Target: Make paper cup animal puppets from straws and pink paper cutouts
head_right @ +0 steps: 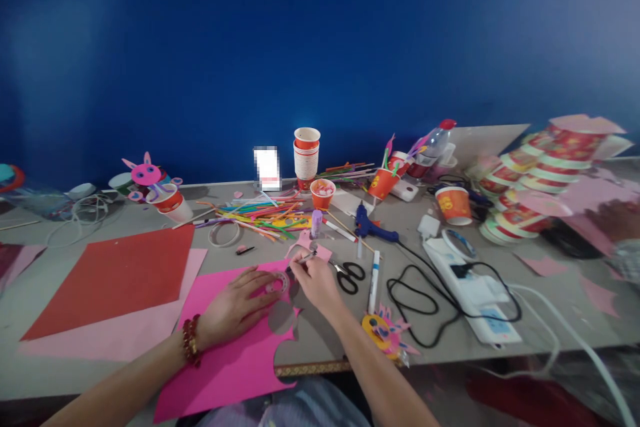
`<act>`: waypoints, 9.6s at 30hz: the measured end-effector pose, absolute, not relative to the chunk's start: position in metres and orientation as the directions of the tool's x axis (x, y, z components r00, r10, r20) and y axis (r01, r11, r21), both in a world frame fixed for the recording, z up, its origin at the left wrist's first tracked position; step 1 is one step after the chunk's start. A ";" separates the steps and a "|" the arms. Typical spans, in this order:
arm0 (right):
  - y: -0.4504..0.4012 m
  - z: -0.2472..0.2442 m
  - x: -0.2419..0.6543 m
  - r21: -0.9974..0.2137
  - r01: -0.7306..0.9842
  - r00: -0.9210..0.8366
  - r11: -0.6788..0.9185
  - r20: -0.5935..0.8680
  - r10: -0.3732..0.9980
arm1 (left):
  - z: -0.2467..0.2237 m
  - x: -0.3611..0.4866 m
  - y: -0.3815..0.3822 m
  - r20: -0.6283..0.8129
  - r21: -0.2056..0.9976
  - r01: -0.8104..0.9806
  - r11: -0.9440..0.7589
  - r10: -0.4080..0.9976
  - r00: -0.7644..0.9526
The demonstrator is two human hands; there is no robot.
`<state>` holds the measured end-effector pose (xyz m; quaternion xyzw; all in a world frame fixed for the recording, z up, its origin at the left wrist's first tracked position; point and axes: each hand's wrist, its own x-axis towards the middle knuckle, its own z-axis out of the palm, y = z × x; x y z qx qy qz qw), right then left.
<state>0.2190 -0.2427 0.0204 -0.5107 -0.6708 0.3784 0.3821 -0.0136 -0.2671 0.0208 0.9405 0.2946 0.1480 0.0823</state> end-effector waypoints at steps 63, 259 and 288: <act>-0.297 0.006 0.231 -0.825 0.463 -0.071 0.324 0.331 0.941 | 0.017 -0.017 -0.264 0.223 0.236 0.501 -0.833 0.548 0.806; -0.317 -0.004 0.223 -0.699 0.549 -0.349 0.458 0.306 0.886 | 0.031 0.009 -0.273 0.135 0.719 0.599 -0.353 0.916 0.378; -0.318 -0.014 0.228 -0.641 0.603 -0.282 0.475 0.385 0.879 | 0.016 -0.028 -0.247 0.086 0.173 0.819 -0.548 0.836 0.541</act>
